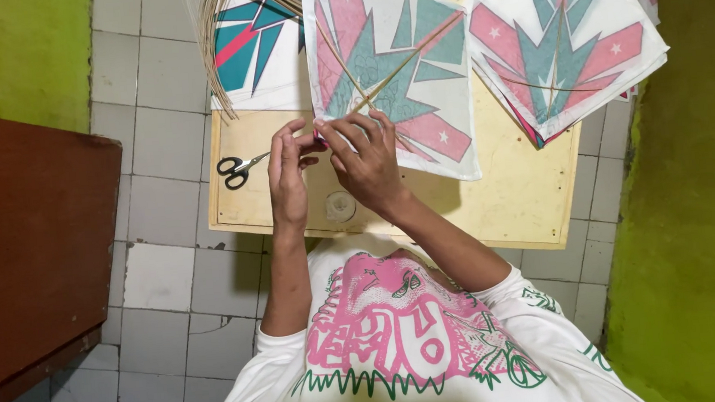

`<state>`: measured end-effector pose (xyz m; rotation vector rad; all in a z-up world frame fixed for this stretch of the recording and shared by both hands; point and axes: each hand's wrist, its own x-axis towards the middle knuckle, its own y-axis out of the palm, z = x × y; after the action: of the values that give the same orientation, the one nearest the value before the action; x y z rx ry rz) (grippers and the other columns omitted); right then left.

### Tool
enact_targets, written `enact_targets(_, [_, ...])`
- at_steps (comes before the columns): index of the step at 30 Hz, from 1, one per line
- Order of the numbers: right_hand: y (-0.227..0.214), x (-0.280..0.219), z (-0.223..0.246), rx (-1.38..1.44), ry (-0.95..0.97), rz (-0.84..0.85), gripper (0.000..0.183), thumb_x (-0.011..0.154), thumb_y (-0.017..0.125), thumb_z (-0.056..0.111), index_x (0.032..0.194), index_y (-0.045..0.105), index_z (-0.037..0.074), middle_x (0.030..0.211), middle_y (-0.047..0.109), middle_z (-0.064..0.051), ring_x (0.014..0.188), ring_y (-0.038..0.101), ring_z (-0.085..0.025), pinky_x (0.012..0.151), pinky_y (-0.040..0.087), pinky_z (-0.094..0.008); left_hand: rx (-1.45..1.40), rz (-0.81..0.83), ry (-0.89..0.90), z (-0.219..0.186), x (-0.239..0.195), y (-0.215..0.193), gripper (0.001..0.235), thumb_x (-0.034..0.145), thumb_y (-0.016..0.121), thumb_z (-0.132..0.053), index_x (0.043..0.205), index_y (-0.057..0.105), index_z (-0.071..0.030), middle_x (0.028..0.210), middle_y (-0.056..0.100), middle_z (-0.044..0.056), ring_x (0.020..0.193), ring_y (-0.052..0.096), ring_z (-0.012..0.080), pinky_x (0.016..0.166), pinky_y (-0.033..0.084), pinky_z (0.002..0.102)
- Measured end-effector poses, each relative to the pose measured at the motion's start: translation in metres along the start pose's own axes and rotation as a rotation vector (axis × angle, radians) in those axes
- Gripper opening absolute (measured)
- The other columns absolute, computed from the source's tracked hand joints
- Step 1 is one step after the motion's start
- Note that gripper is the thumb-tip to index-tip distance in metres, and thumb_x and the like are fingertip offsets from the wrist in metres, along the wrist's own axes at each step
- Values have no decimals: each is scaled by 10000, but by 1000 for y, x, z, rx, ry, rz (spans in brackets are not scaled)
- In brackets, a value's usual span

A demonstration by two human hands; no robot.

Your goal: Assembling kites by applying glue to bamboo frames and attaching pre-cut paper.

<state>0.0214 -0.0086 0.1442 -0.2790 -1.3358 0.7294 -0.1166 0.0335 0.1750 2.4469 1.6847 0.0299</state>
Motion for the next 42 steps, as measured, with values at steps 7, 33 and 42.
enact_targets(7, [-10,-3,7,-16,-16,-46,408,868,696,44,1256,739,163,1036,707,-23,1006,638,-256,1004,441,-563,84,72,-49,13,-2,-1,472,1101,379,-452,1239,643,-86,1006,743,111,954,694,231,822,490,350])
enact_targets(33, [-243,34,-41,134,441,-738,669,1026,807,-1,1549,436,190,1366,503,-101,1259,446,-249,1010,386,-425,216,-54,-416,-8,38,11,431,915,491,-564,1146,581,-211,1333,621,-30,1256,544,125,923,397,345])
enact_targets(42, [-293,-95,-180,1103,864,-871,426,1043,688,28,1399,602,244,1433,654,-37,1410,586,-236,1420,412,-455,-445,-137,-331,40,116,-9,897,781,776,-475,1513,478,-51,1147,476,89,687,475,101,599,489,231])
